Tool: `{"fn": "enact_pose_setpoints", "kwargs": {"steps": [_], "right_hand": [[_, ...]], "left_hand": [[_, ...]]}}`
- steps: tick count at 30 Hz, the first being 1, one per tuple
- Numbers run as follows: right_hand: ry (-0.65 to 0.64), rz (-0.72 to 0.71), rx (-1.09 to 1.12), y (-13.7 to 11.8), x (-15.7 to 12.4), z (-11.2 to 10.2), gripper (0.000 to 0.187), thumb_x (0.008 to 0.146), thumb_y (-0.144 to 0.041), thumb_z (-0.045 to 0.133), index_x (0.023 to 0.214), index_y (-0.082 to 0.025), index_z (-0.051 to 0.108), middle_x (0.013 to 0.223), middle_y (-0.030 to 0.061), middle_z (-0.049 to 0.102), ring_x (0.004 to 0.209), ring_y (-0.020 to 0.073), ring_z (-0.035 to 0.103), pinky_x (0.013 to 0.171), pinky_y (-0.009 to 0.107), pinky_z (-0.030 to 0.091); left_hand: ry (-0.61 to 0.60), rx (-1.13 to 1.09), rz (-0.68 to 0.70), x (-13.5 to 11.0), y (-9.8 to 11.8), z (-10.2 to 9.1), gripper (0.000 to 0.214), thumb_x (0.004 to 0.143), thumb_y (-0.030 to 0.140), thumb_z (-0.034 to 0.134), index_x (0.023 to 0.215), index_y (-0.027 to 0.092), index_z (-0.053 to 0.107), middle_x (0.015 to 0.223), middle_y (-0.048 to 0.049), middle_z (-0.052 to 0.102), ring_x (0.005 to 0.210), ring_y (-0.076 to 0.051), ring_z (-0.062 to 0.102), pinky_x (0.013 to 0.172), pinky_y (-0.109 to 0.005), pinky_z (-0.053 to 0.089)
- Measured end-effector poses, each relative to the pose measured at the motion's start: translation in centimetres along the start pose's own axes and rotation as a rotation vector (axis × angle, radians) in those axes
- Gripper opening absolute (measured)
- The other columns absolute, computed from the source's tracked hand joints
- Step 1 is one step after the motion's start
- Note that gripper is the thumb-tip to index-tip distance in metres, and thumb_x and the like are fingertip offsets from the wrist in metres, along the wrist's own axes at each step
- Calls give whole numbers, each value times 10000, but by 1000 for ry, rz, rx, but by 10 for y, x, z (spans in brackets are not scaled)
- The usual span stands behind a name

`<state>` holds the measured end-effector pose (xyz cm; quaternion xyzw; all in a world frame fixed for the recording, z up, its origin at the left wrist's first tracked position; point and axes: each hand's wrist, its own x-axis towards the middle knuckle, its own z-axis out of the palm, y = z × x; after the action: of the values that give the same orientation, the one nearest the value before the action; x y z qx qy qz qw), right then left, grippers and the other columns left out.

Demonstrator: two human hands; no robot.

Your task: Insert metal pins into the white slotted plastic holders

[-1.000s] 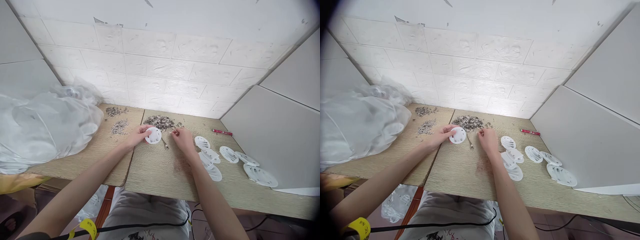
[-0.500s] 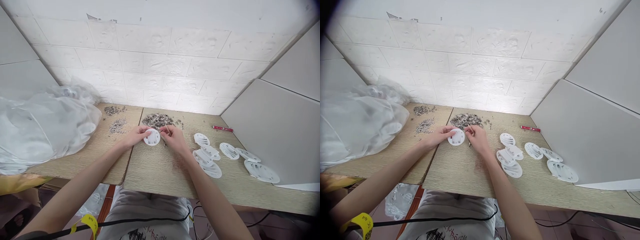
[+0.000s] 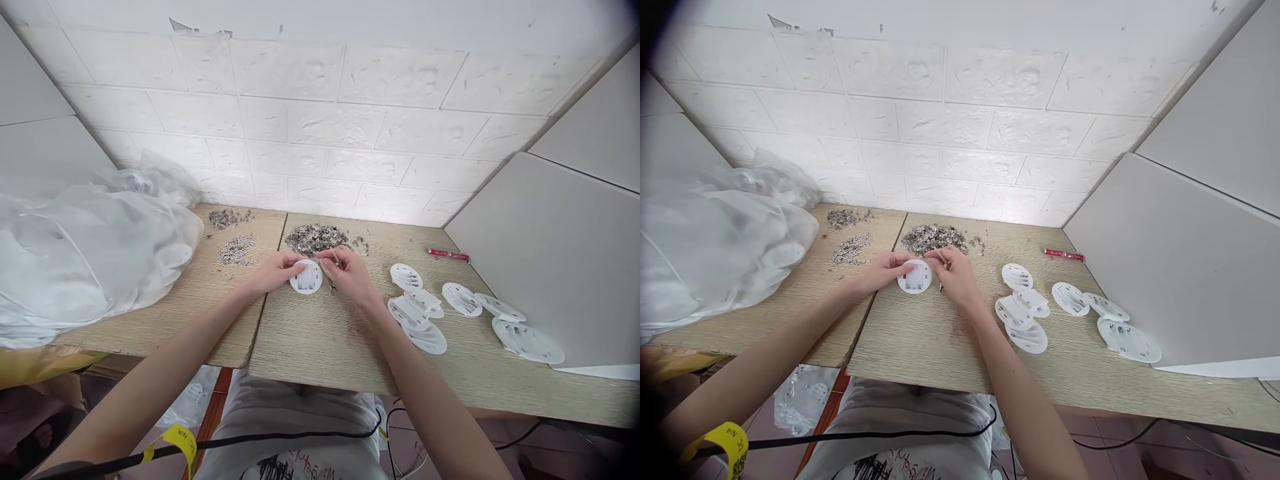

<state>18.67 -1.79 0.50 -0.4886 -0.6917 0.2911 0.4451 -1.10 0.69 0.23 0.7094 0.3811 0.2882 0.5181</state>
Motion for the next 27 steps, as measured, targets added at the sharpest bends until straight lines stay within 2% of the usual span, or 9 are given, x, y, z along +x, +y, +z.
{"fn": "enact_pose_setpoints", "kwargs": {"steps": [8, 15, 19, 24, 27], "right_hand": [[-52, 105, 95, -5, -2, 1, 174, 783, -265, 581, 840, -156, 704, 693, 13, 639, 586, 119, 495, 552, 254, 368], [-6, -34, -175, -7, -3, 1, 147, 797, -191, 573, 815, -173, 717, 801, 43, 635, 708, 148, 540, 633, 271, 391], [-45, -84, -272, -3, -2, -2, 150, 832, -188, 543, 784, -163, 684, 791, 46, 639, 730, 161, 558, 661, 281, 396], [-133, -44, -311, -2, -2, -7, 148, 833, -186, 524, 717, -170, 614, 713, 22, 634, 671, 156, 532, 627, 277, 365], [-88, -19, -257, -6, -2, -6, 141, 833, -221, 528, 727, -176, 611, 712, 17, 625, 659, 152, 516, 614, 275, 359]], "left_hand": [[13, 16, -4, 0, 1, 0, 405, 857, 440, 546, 1069, 134, 706, 957, -75, 716, 801, -168, 614, 705, -268, 463], [23, -23, -35, 1, -2, 0, 358, 850, 389, 538, 1036, 145, 722, 882, -54, 709, 724, -144, 593, 650, -249, 464], [41, -16, -53, 0, 1, 1, 335, 846, 365, 540, 1021, 150, 727, 884, -56, 705, 761, -154, 599, 661, -252, 478], [42, 28, -64, 0, 3, 1, 326, 845, 347, 531, 1012, 151, 732, 856, -55, 703, 755, -158, 597, 653, -252, 470], [48, 45, -52, 0, 3, 1, 324, 841, 346, 529, 994, 150, 737, 856, -52, 702, 734, -149, 587, 644, -247, 460]]}}
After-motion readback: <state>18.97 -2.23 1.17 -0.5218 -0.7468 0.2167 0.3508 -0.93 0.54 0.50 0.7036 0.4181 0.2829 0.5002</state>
